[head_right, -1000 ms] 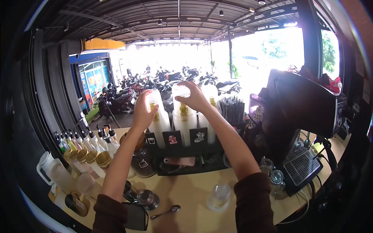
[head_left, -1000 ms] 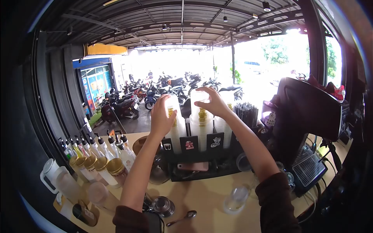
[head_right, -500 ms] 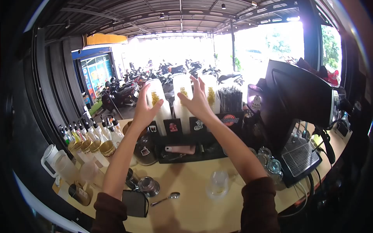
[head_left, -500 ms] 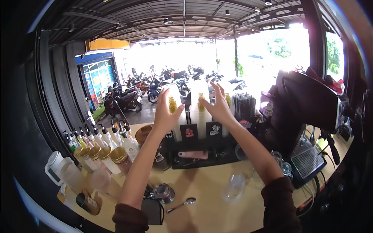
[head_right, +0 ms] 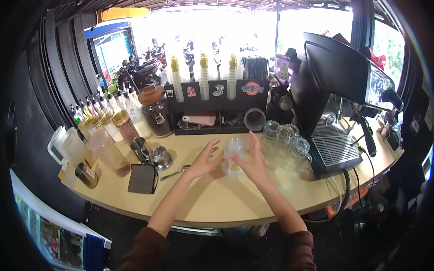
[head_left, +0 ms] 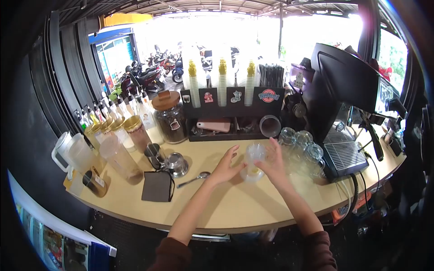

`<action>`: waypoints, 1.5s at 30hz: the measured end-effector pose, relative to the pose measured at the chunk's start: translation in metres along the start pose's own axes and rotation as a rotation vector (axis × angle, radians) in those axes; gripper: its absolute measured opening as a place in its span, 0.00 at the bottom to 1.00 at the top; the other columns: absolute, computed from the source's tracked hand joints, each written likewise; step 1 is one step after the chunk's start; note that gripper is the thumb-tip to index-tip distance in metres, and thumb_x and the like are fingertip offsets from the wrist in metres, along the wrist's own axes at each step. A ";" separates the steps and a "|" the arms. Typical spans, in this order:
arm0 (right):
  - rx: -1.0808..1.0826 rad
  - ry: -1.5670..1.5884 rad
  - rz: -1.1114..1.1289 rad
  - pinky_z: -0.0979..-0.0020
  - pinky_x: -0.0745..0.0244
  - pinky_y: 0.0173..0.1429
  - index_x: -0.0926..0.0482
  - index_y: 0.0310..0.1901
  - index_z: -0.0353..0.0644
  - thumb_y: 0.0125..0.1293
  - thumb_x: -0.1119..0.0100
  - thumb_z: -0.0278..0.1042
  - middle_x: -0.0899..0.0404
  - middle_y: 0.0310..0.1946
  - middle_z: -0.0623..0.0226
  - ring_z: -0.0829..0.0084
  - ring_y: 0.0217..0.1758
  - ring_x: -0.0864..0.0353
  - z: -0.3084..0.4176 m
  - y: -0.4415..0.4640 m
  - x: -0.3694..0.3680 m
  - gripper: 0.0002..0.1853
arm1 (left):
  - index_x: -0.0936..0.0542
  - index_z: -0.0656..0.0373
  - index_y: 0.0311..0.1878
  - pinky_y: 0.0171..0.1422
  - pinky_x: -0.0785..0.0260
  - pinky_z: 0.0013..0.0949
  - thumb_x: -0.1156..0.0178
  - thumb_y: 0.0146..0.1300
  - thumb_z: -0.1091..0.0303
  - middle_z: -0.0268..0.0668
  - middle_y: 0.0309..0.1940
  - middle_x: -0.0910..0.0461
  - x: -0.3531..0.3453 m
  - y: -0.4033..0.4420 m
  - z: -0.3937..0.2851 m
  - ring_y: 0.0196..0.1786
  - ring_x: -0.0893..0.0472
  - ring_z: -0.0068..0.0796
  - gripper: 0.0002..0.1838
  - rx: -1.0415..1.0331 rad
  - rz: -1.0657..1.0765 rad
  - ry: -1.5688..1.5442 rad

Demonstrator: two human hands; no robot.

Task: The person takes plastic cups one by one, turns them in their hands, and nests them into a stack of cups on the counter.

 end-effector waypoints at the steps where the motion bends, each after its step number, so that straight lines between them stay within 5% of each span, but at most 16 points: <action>1: -0.034 -0.044 -0.006 0.55 0.41 0.66 0.50 0.68 0.39 0.48 0.27 0.36 0.49 0.68 0.54 0.55 0.67 0.41 -0.012 -0.006 0.000 0.49 | 0.47 0.56 0.70 0.70 0.46 0.49 0.36 0.59 0.59 0.46 0.70 0.45 -0.007 -0.004 0.008 0.70 0.40 0.46 0.40 0.045 -0.017 -0.036; 4: -0.106 -0.170 -0.012 0.57 0.41 0.66 0.50 0.67 0.35 0.43 0.24 0.40 0.48 0.66 0.50 0.55 0.66 0.40 -0.046 -0.016 -0.002 0.53 | 0.46 0.63 0.69 0.68 0.41 0.43 0.34 0.56 0.59 0.51 0.67 0.42 -0.024 -0.011 0.031 0.68 0.39 0.49 0.43 -0.005 -0.084 -0.118; 7: 0.096 -0.246 0.030 0.58 0.39 0.65 0.45 0.64 0.35 0.44 0.25 0.39 0.40 0.62 0.51 0.56 0.64 0.37 -0.052 -0.016 -0.012 0.48 | 0.47 0.60 0.69 0.71 0.45 0.41 0.33 0.56 0.66 0.46 0.68 0.42 -0.034 -0.023 0.044 0.69 0.38 0.42 0.42 -0.022 -0.086 -0.114; 12: -0.145 0.228 0.070 0.62 0.36 0.63 0.39 0.59 0.35 0.51 0.28 0.36 0.30 0.52 0.55 0.60 0.57 0.30 -0.082 -0.014 -0.019 0.37 | 0.46 0.63 0.69 0.70 0.43 0.38 0.27 0.47 0.66 0.47 0.64 0.37 -0.024 -0.049 0.024 0.67 0.36 0.38 0.49 -0.012 -0.190 -0.048; 16: -0.298 0.272 0.113 0.63 0.35 0.62 0.40 0.59 0.36 0.51 0.28 0.38 0.32 0.54 0.55 0.63 0.58 0.31 -0.064 -0.027 -0.028 0.38 | 0.46 0.64 0.69 0.67 0.39 0.38 0.23 0.40 0.66 0.48 0.62 0.35 -0.026 -0.051 0.014 0.65 0.33 0.37 0.54 -0.059 -0.172 -0.157; 21: -0.153 0.168 0.145 0.64 0.29 0.58 0.49 0.61 0.35 0.41 0.24 0.37 0.37 0.55 0.54 0.62 0.59 0.32 -0.053 -0.035 -0.042 0.50 | 0.43 0.69 0.67 0.65 0.36 0.38 0.24 0.36 0.65 0.50 0.60 0.33 -0.021 -0.051 0.012 0.62 0.30 0.41 0.54 -0.134 -0.256 0.045; 27: -0.159 0.139 0.092 0.65 0.24 0.53 0.50 0.59 0.35 0.37 0.23 0.34 0.37 0.53 0.53 0.63 0.58 0.31 -0.046 -0.033 -0.041 0.50 | 0.45 0.65 0.69 0.65 0.36 0.37 0.26 0.33 0.70 0.48 0.60 0.33 -0.021 -0.051 0.008 0.62 0.29 0.39 0.56 -0.169 -0.287 -0.019; 32: -0.197 0.086 0.079 0.65 0.27 0.57 0.49 0.60 0.35 0.37 0.23 0.34 0.36 0.53 0.53 0.62 0.58 0.31 -0.043 -0.032 -0.034 0.51 | 0.50 0.63 0.71 0.65 0.37 0.37 0.26 0.32 0.72 0.48 0.61 0.33 -0.022 -0.047 0.007 0.62 0.30 0.40 0.60 -0.161 -0.275 -0.050; 34: -0.197 0.086 0.081 0.64 0.29 0.59 0.49 0.61 0.35 0.37 0.23 0.34 0.36 0.53 0.53 0.62 0.58 0.31 -0.051 -0.030 -0.033 0.51 | 0.51 0.67 0.70 0.65 0.37 0.37 0.23 0.33 0.63 0.50 0.61 0.32 -0.024 -0.047 0.008 0.62 0.29 0.41 0.61 -0.125 -0.262 0.012; 36: -0.023 -0.010 0.018 0.63 0.33 0.63 0.49 0.62 0.34 0.38 0.23 0.33 0.36 0.55 0.52 0.61 0.58 0.31 -0.043 -0.023 -0.026 0.51 | 0.51 0.68 0.70 0.66 0.38 0.38 0.23 0.33 0.62 0.50 0.61 0.32 -0.025 -0.047 0.009 0.62 0.29 0.42 0.62 -0.102 -0.236 0.025; 43: 0.032 -0.048 0.012 0.60 0.38 0.66 0.49 0.64 0.35 0.37 0.24 0.34 0.36 0.58 0.52 0.58 0.63 0.36 0.007 -0.003 0.000 0.53 | 0.51 0.69 0.69 0.65 0.36 0.40 0.22 0.35 0.60 0.54 0.60 0.32 -0.034 -0.045 0.008 0.62 0.30 0.47 0.62 -0.071 -0.215 0.142; 45: 0.173 -0.316 0.091 0.62 0.41 0.68 0.46 0.65 0.36 0.35 0.23 0.33 0.38 0.58 0.55 0.59 0.65 0.39 0.030 -0.001 -0.005 0.54 | 0.51 0.69 0.69 0.65 0.36 0.40 0.22 0.36 0.61 0.55 0.59 0.32 -0.038 -0.045 0.005 0.62 0.29 0.48 0.60 -0.090 -0.193 0.160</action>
Point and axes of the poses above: each hand's wrist, its own y-axis towards the middle knuckle, its own x-axis out of the back of the hand, z = x × y, the point moved 9 cm from there along y, towards the middle knuckle
